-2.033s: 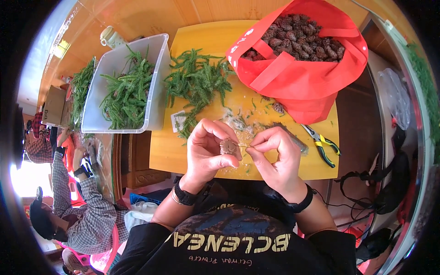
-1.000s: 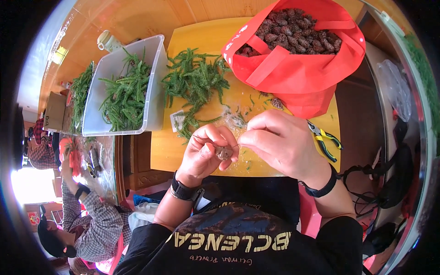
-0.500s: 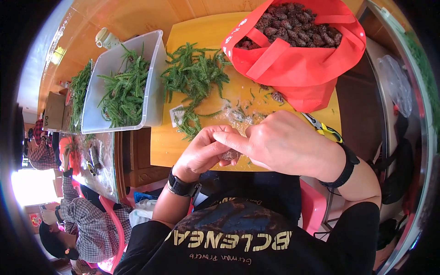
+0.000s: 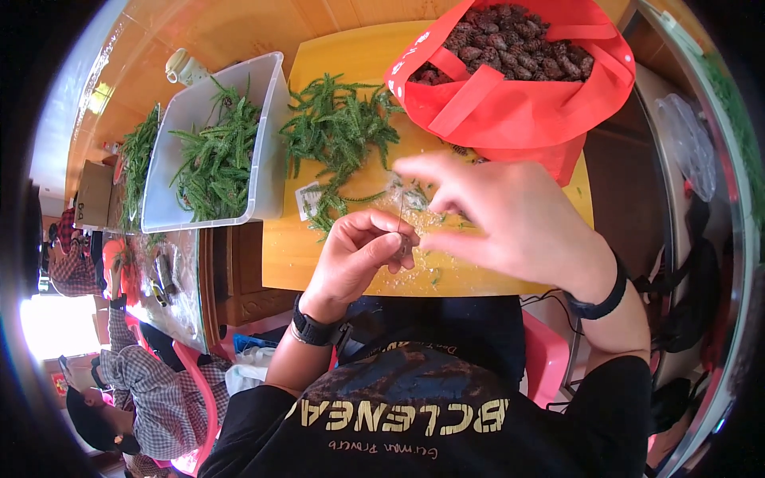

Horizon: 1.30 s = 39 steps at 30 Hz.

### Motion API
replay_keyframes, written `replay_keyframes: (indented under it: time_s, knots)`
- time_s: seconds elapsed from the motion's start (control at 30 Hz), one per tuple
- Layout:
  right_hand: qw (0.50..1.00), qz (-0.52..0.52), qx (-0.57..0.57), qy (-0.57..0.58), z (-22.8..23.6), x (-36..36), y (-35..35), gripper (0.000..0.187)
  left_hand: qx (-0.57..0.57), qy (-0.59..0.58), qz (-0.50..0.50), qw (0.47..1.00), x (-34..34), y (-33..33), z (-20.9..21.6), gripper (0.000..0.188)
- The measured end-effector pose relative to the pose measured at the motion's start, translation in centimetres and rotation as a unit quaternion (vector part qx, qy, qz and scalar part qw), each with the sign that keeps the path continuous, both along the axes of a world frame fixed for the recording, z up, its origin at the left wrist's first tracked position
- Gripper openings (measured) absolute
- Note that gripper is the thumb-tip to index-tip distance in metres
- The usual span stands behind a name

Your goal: Cutting green plant stems and sorting small brown materials at a production workstation using pliers.

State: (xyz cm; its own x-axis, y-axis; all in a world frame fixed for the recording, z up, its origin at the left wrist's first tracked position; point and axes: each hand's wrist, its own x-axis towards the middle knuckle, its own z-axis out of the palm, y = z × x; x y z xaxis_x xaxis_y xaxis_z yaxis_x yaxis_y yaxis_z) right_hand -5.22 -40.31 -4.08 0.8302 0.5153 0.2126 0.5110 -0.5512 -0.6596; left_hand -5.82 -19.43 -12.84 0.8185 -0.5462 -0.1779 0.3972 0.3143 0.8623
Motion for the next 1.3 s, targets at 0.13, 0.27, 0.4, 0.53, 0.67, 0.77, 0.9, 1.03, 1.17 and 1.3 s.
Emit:
replay_keyframes:
  time_s: [0.13,0.27,0.4,0.53,0.67,0.77,0.9,1.03,1.17,1.3]
  knots:
    - [0.906,-0.028,0.293,0.305,-2.8,0.6,-0.8,0.028,-0.049,-0.013,-0.012,0.999,-0.1,-0.4,0.3,0.016]
    - [0.858,0.074,0.329,0.387,-4.4,1.1,0.2,0.016,-0.083,-0.008,-0.036,0.996,-0.2,-0.2,0.2,0.017]
    - [0.835,0.104,0.395,0.368,-6.0,1.1,0.8,0.008,-0.111,0.016,-0.043,0.993,-0.3,-0.2,0.6,0.016]
    - [0.829,0.081,0.415,0.365,-6.0,0.8,1.2,0.005,-0.123,0.028,-0.035,0.991,-0.3,-0.1,0.2,0.016]
    - [0.814,0.053,0.431,0.385,-6.0,0.5,1.3,0.006,-0.13,0.027,-0.046,0.99,-0.3,-0.1,-0.1,0.015]
    - [0.805,0.048,0.444,0.391,-6.1,0.3,1.3,0.006,-0.133,0.033,-0.045,0.989,-0.5,-0.2,0.0,0.015]
    - [0.842,0.078,0.4,0.354,-6.1,0.6,0.8,0.011,-0.142,0.027,-0.034,0.989,-0.6,-0.3,0.1,0.015]
    - [0.846,0.082,0.397,0.346,-5.7,0.0,1.3,0.021,-0.177,0.044,-0.001,0.983,-0.5,-0.2,-0.1,0.016]
    - [0.834,0.106,0.429,0.331,-6.4,-0.5,1.5,0.035,-0.187,0.047,-0.009,0.981,-0.6,-0.4,0.0,0.016]
    - [0.837,0.096,0.456,0.287,-6.8,-0.6,1.6,0.035,-0.173,0.038,-0.01,0.984,-0.7,-0.5,0.5,0.015]
